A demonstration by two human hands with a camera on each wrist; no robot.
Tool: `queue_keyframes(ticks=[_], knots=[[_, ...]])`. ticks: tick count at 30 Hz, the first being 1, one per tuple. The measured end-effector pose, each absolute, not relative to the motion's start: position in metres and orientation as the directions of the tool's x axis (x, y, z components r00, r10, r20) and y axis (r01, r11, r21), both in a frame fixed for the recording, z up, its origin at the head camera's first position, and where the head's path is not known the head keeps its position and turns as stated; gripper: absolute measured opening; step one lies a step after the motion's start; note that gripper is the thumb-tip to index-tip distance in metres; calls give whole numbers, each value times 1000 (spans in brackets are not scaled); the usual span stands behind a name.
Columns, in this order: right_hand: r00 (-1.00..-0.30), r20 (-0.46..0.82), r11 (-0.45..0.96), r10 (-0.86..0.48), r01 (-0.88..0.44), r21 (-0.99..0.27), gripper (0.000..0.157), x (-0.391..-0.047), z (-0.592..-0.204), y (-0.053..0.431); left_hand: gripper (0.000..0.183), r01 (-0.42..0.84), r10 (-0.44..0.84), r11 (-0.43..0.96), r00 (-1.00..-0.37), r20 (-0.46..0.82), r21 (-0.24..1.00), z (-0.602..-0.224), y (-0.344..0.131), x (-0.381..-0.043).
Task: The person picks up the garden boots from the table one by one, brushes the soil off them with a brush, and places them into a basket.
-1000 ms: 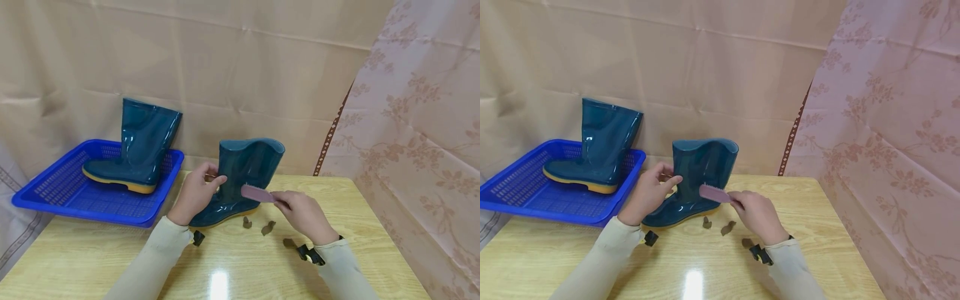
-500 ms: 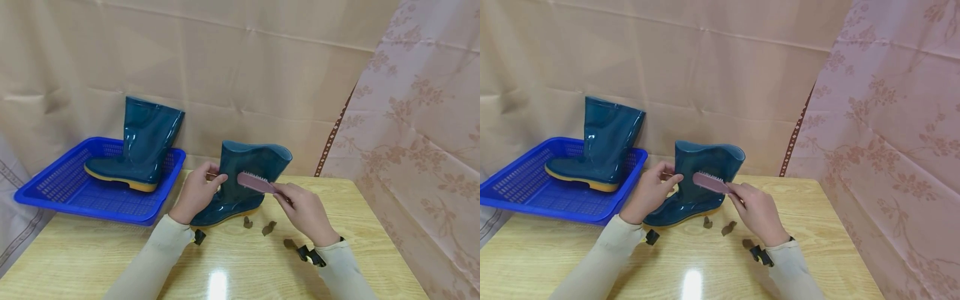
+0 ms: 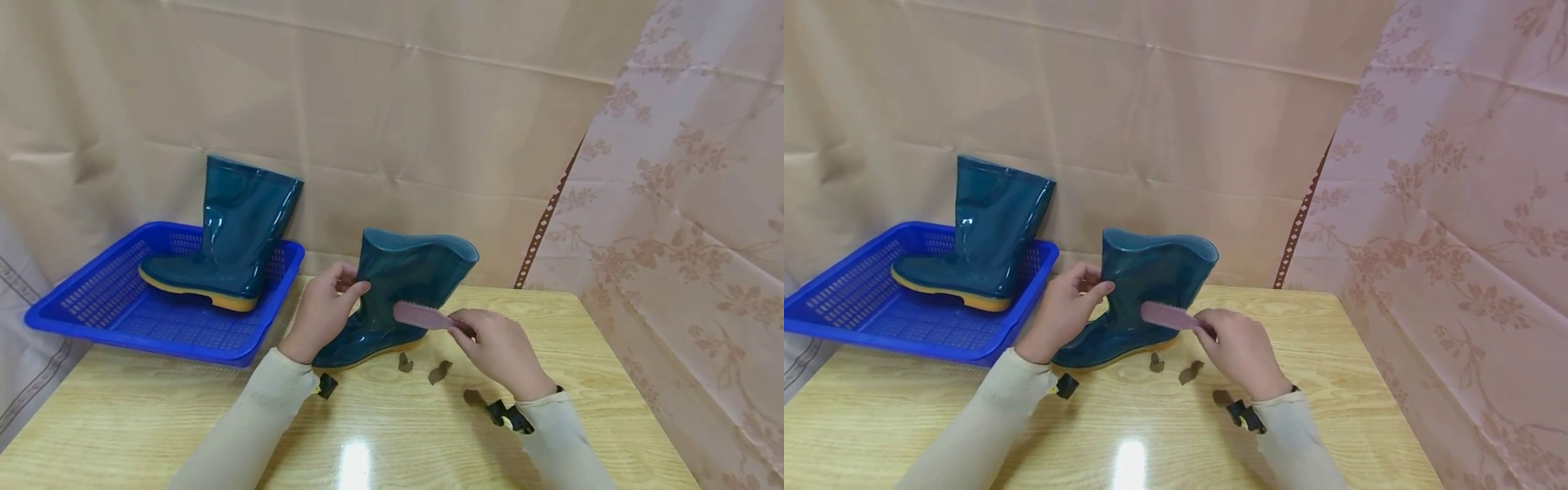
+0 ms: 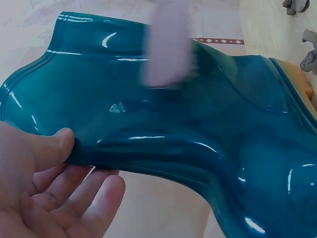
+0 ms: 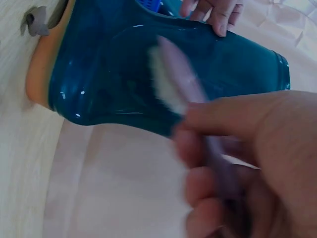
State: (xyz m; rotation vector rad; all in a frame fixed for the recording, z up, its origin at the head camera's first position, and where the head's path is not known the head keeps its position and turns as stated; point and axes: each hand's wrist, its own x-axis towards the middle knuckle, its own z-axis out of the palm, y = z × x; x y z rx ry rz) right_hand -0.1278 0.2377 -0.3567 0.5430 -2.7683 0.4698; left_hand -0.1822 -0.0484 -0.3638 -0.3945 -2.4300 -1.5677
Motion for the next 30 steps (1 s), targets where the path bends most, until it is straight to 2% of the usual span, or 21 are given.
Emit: queue_keyframes(ticks=[6, 11, 15, 18, 26, 30], knots=[[-773, 595, 820, -219, -476, -318, 13, -121, -349, 243, 12, 305, 19, 278, -950, 312, 911, -369, -44, -188], [-656, 742, 757, -139, -554, -347, 15, -118, -343, 249, 14, 288, -94, 163, -948, 306, 944, -371, -44, -194], [-617, 777, 753, -128, -570, -329, 15, -117, -336, 252, 14, 341, -142, 115, -924, 356, 933, -363, -43, -200], [-601, 791, 746, -114, -578, -331, 15, -115, -332, 253, 17, 357, -128, 65, -923, 363, 932, -353, -42, -204], [-505, 862, 666, 37, -631, -398, 14, -112, -324, 254, 25, 251, -25, -98, -968, 250, 963, -339, -47, -220], [-483, 873, 630, 64, -659, -411, 13, -111, -323, 256, 21, 194, 27, -134, -980, 199, 972, -337, -50, -229]])
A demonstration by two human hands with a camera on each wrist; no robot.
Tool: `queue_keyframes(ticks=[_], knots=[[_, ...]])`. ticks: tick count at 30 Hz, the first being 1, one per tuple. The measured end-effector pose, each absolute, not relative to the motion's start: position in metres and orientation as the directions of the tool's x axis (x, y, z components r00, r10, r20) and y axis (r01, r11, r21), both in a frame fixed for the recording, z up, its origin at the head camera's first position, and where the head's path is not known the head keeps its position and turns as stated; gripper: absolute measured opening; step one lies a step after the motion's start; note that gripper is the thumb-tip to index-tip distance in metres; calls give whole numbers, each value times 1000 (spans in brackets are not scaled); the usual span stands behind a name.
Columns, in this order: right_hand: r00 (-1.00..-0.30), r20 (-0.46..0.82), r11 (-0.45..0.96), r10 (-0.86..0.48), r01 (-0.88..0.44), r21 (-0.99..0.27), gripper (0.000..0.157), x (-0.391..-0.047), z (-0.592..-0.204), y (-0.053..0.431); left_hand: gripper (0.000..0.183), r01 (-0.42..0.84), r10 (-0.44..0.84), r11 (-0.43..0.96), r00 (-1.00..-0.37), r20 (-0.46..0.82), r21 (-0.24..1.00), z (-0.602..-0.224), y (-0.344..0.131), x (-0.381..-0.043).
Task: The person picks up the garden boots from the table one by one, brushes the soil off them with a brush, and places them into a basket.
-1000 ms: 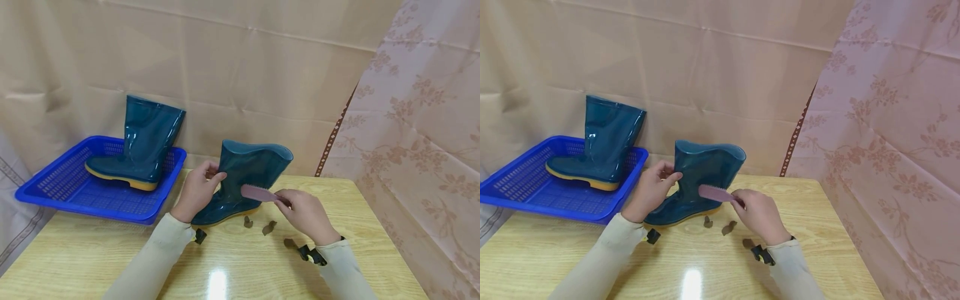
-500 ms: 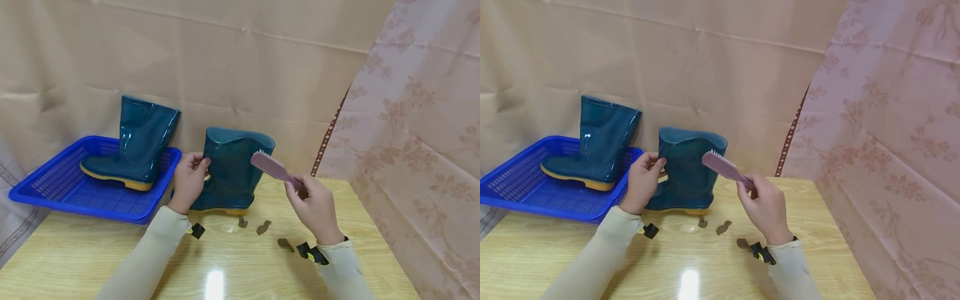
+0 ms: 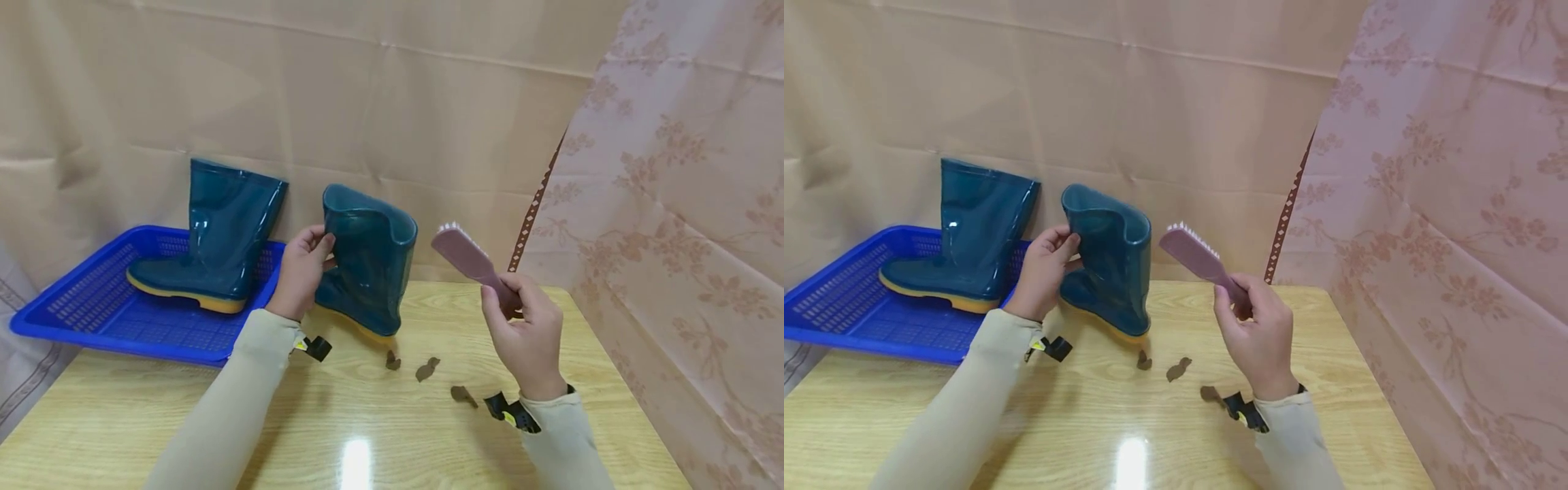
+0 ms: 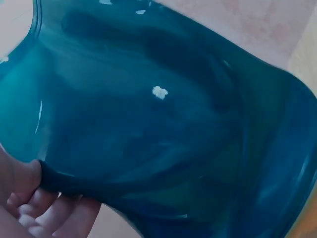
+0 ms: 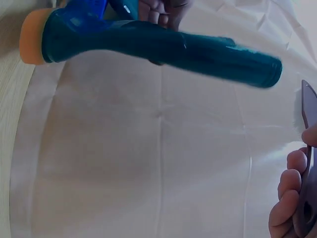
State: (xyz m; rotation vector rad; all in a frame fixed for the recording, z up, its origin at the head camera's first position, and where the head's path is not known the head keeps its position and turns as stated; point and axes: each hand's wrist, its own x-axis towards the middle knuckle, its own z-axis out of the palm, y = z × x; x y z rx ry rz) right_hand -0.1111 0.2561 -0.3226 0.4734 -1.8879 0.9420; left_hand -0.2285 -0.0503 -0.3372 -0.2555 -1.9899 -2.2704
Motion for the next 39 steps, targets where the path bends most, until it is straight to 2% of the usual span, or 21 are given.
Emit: queue_keyframes(ticks=[7, 10, 14, 18, 21, 24, 28, 31, 34, 39], knots=[[-509, 860, 620, 12, -671, -406, 11, -112, -323, 250, 22, 188, 100, -154, -974, 205, 970, -335, -62, -233], [-574, 819, 653, -11, -625, -429, 9, -113, -325, 250, 22, 146, 111, -118, -981, 159, 982, -341, -61, -237], [-723, 686, 762, -81, -489, -425, 7, -116, -331, 248, 23, 102, 92, -60, -990, 107, 993, -358, -58, -240], [-805, 571, 830, -161, -423, -363, 8, -121, -340, 243, 31, 207, 24, 72, -978, 206, 976, -374, -53, -226], [-823, 532, 834, -198, -426, -350, 10, -123, -346, 238, 27, 282, 5, 164, -958, 285, 945, -384, -48, -203], [-837, 503, 834, -216, -426, -350, 10, -125, -350, 234, 18, 333, 49, 137, -943, 330, 933, -390, -44, -179], [-853, 476, 841, -214, -409, -355, 9, -126, -352, 233, 22, 399, 175, 64, -907, 384, 915, -389, -37, -160], [-856, 464, 844, -226, -410, -346, 8, -126, -353, 234, 30, 420, 233, 126, -893, 385, 899, -388, -31, -151], [-852, 462, 843, -245, -422, -332, 8, -127, -355, 234, 42, 427, 207, 220, -899, 385, 877, -387, -26, -147], [-847, 481, 845, -228, -418, -335, 10, -126, -352, 235, 26, 449, 142, 316, -893, 426, 836, -384, -25, -147]])
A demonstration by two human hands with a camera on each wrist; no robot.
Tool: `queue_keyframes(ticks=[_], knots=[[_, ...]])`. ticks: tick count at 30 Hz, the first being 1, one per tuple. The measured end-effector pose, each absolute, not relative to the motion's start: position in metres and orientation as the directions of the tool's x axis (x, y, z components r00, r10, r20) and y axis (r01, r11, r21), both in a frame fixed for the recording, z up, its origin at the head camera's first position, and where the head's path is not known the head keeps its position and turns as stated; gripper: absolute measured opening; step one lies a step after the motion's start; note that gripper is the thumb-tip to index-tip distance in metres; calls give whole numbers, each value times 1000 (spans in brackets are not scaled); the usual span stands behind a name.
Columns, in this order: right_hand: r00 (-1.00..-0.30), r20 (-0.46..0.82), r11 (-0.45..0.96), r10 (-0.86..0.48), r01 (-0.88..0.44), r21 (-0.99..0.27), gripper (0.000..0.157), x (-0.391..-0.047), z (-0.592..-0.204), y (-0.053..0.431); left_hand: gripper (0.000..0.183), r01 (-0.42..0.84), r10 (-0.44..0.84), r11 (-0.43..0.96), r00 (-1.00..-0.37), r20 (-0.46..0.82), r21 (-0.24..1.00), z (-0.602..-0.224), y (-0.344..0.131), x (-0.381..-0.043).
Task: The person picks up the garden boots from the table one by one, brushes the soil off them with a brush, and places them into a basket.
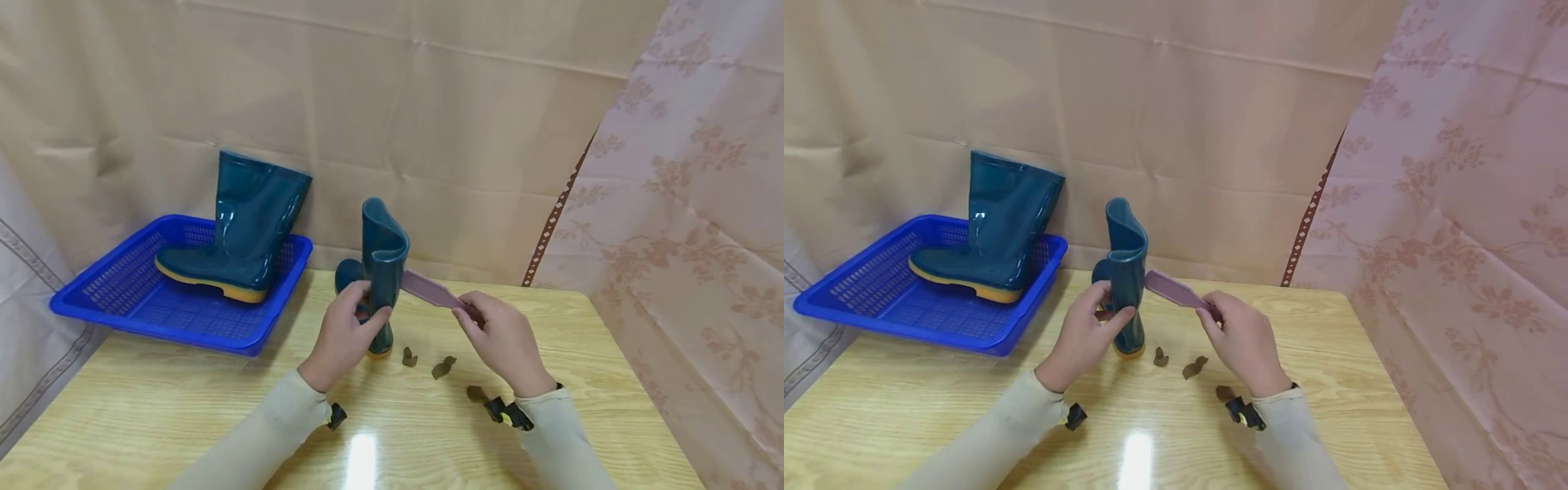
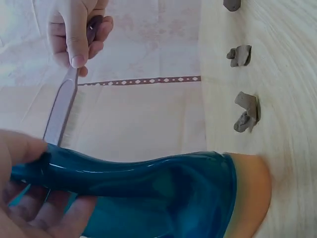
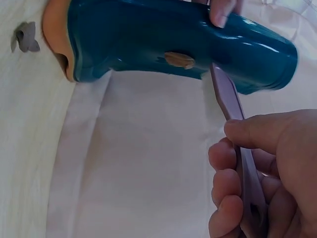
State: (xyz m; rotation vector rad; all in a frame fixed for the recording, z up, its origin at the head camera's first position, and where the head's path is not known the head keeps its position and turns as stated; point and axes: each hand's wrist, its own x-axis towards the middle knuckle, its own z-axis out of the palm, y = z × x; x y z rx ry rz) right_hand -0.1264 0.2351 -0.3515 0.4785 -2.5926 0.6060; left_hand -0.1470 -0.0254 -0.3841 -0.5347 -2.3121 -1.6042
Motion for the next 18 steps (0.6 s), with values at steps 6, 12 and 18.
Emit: queue_keyframes(ticks=[6, 12, 18], knots=[[-851, 495, 847, -178, -388, -364, 12, -127, -348, 242, 14, 476, 205, 364, -880, 430, 801, -364, -24, -162], [-825, 548, 843, -135, -387, -374, 10, -127, -348, 246, 12, 491, 227, 329, -870, 437, 807, -327, -30, -189], [-787, 613, 839, -66, -377, -393, 8, -126, -346, 249, 14, 526, 134, 229, -850, 509, 819, -319, -29, -202]])
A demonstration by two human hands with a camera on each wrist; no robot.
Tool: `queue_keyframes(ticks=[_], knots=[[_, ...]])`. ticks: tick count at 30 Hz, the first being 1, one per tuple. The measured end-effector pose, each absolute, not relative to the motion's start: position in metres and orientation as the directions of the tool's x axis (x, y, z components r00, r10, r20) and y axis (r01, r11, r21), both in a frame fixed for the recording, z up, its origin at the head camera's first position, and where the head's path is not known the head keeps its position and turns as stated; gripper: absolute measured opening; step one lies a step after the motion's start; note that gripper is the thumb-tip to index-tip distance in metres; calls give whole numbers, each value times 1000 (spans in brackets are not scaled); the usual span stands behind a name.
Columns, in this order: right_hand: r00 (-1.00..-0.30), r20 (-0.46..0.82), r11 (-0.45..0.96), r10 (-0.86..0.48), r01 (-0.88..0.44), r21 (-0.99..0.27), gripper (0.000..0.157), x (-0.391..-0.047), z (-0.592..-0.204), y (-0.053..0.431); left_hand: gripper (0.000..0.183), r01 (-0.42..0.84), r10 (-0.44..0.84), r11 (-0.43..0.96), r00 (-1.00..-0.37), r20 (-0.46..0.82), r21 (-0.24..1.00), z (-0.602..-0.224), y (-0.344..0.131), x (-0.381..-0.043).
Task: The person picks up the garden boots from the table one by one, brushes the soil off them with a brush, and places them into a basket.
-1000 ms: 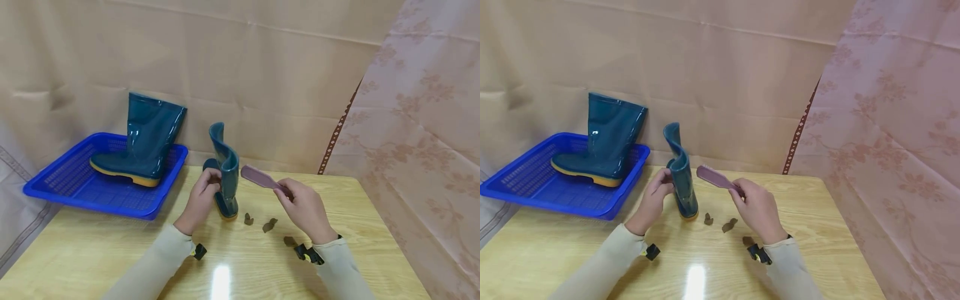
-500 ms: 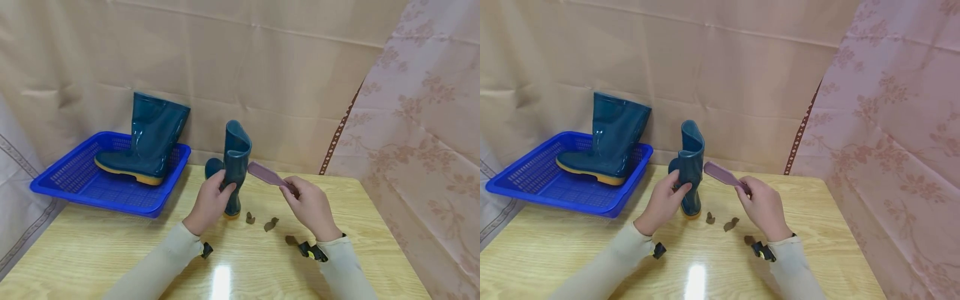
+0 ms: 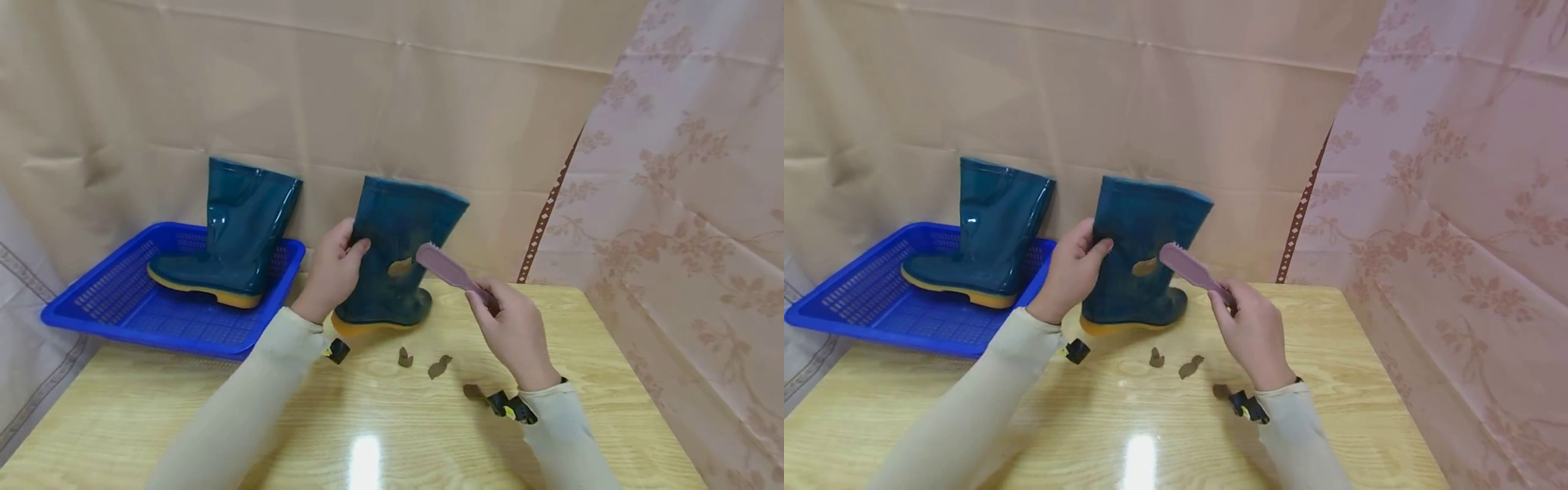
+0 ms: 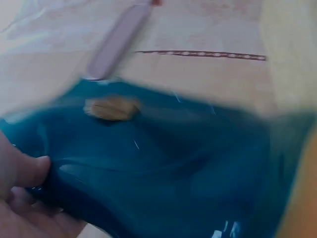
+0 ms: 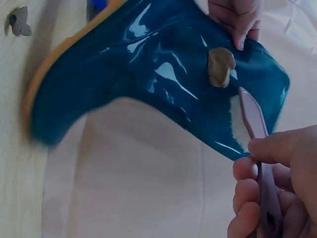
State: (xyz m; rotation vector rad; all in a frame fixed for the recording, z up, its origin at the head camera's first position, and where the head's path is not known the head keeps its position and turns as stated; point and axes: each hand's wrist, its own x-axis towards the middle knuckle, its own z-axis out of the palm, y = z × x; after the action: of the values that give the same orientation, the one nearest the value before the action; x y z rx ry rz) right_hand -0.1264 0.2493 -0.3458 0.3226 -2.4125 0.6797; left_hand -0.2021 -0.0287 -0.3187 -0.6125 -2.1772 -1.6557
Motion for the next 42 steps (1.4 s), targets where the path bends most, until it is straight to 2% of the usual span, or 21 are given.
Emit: queue_keyframes(ticks=[4, 7, 11, 15, 19, 22, 28, 34, 42], knots=[[-812, 581, 841, -63, -356, -407, 13, -129, -347, 246, 21, 465, 113, 171, -885, 452, 869, -350, -28, -206], [-833, 548, 841, -68, -344, -418, 16, -131, -349, 243, 30, 409, 164, 135, -908, 386, 903, -371, -34, -207], [-861, 504, 839, -70, -324, -437, 16, -131, -352, 240, 42, 401, 295, 148, -890, 347, 904, -384, -46, -209], [-890, 450, 845, -74, -296, -445, 17, -132, -356, 239, 46, 448, 366, 215, -861, 354, 868, -378, -48, -210], [-896, 440, 849, -68, -283, -445, 17, -133, -359, 240, 43, 503, 325, 253, -849, 417, 827, -367, -43, -214], [-888, 454, 852, -70, -290, -436, 16, -134, -360, 240, 43, 490, 264, 264, -865, 427, 831, -366, -43, -217], [-881, 463, 856, -101, -315, -411, 16, -138, -363, 240, 50, 397, 234, 272, -911, 340, 877, -374, -54, -214], [-881, 459, 860, -119, -322, -396, 15, -137, -362, 240, 64, 352, 285, 437, -927, 243, 828, -363, -56, -206], [-884, 444, 831, -144, -352, -432, 30, -138, -361, 228, 47, 294, 163, 415, -955, 247, 861, -357, -58, -198]])
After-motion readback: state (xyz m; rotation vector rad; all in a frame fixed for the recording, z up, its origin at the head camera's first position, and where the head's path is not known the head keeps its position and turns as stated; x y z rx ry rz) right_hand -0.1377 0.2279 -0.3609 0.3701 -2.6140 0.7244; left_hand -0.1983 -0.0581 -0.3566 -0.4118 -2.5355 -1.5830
